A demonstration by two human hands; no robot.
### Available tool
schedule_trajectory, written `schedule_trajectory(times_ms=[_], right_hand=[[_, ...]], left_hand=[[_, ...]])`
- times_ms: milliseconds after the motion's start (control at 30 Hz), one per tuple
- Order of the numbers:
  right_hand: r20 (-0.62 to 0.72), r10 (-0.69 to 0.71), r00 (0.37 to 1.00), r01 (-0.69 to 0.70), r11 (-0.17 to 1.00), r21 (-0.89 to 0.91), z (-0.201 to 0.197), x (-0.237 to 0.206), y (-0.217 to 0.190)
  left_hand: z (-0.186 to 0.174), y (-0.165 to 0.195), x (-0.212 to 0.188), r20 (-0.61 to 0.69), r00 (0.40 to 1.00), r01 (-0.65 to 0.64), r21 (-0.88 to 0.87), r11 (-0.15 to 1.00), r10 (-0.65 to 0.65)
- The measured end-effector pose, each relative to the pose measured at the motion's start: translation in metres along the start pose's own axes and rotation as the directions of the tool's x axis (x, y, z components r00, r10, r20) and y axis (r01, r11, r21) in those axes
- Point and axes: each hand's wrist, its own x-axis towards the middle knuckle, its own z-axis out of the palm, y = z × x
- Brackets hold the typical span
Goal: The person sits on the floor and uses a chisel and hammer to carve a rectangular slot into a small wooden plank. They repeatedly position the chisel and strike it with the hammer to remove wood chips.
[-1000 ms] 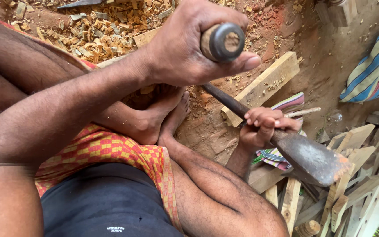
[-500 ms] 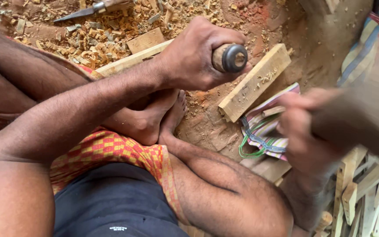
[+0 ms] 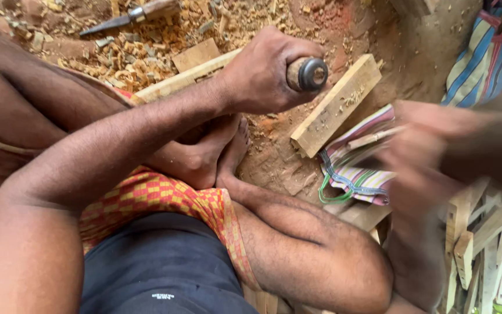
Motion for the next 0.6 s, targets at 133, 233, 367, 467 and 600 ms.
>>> schedule_trajectory(times_ms=[133, 233, 367, 467, 600], right_hand=[[-0.007, 0.106, 0.994, -0.086, 0.77, -0.633, 0.023, -0.018, 0.05], [-0.166, -0.026, 0.986, -0.066, 0.849, -0.524, 0.039, -0.005, 0.035], [0.029, -0.239, 0.971, 0.22, 0.93, 0.296, 0.017, 0.027, -0.032], [0.135, -0.128, 0.983, 0.131, 0.991, -0.017, 0.01, 0.032, -0.027], [-0.01, 0.071, 0.997, -0.062, 0.786, -0.615, 0.018, -0.001, 0.044]], left_hand=[[-0.004, 0.007, 0.002, -0.053, 0.985, -0.171, -0.151, 0.974, 0.165], [-0.007, 0.005, 0.012, -0.004, 0.996, -0.091, -0.078, 0.993, 0.091], [0.008, -0.014, 0.022, 0.031, 0.992, 0.119, 0.091, 0.989, -0.122], [0.02, -0.029, 0.022, 0.029, 0.993, 0.116, 0.058, 0.992, -0.118], [0.012, -0.016, 0.004, -0.059, 0.998, 0.006, -0.25, 0.968, -0.021]])
